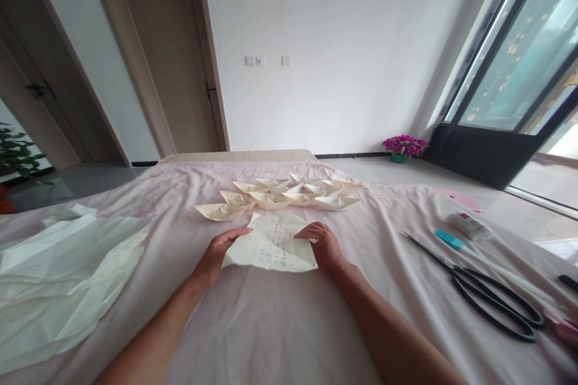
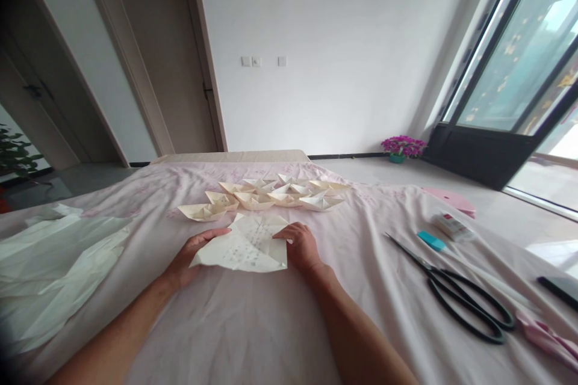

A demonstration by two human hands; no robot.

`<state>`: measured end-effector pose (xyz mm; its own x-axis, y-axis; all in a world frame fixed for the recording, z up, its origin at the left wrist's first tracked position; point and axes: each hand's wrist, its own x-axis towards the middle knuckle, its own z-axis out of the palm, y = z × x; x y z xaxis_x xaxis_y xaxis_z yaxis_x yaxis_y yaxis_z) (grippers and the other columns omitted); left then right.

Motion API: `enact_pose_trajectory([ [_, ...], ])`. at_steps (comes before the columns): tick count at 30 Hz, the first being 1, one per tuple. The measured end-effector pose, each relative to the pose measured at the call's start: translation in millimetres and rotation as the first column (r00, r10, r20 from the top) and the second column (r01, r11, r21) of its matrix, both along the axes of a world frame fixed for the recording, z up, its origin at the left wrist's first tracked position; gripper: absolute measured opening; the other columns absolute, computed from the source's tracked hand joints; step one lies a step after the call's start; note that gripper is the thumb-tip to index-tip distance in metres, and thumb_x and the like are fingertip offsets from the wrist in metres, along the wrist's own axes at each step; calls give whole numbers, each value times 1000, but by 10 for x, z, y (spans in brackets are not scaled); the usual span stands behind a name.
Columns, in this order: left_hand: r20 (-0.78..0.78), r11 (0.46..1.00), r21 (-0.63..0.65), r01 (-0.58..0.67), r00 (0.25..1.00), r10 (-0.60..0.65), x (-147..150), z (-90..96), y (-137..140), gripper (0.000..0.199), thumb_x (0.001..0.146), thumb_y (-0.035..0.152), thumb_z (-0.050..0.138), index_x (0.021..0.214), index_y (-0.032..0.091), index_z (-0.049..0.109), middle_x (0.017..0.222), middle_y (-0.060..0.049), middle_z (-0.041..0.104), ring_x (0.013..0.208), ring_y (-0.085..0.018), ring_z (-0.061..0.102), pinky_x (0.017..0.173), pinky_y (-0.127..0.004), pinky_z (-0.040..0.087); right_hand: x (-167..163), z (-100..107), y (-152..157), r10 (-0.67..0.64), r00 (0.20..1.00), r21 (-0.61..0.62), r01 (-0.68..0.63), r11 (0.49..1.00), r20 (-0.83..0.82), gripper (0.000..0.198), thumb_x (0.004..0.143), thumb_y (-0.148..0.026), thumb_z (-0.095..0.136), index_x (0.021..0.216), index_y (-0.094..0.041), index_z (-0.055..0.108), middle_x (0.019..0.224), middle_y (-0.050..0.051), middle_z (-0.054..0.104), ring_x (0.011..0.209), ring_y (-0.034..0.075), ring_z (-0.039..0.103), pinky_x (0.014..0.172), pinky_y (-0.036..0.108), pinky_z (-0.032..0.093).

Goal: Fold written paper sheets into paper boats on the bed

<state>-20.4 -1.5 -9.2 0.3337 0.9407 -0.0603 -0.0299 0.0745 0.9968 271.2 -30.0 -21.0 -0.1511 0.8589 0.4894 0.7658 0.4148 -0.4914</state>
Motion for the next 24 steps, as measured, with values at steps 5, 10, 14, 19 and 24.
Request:
enact_pose_trajectory([
  [5,-188,951,301,75,982,-18,-13,23,-27,53,66,26,71,118,17,64,113,-9,66,98,-26,63,81,-32,50,3,-13,26,-2,1000,-9,2,1000,2,33,78,-11,51,92,-28,75,95,1,72,89,20,61,85,35,44],
  [10,-465,810,574,116,861,206,-4,-90,-19,34,76,18,56,105,27,71,103,-3,64,94,-19,61,80,-26,48,-90,71,-80,36,993,91,-46,995,112,38,77,-18,62,111,-33,68,114,2,66,101,21,57,87,36,41],
  [14,-600,678,695,239,712,364,-33,-70,-43,37,79,16,56,106,37,69,116,2,59,105,-18,55,89,-27,44,-104,81,-125,146,970,77,-163,984,193,31,80,-20,62,107,-33,70,108,2,69,98,19,58,84,34,40],
  [19,-674,566,700,436,666,320,-87,-59,-3,30,80,25,60,106,37,70,120,2,61,112,-20,50,96,-30,40,-70,15,-86,151,973,37,-160,986,177,29,81,-13,58,97,-31,73,100,0,71,93,18,60,81,33,39],
  [24,-632,577,710,402,725,272,-125,-99,28,31,78,33,60,107,28,71,110,-4,67,105,-21,55,91,-32,44,-57,39,-120,205,963,-4,-207,978,178,51,71,-2,50,110,-31,69,111,1,68,102,19,57,86,35,39],
])
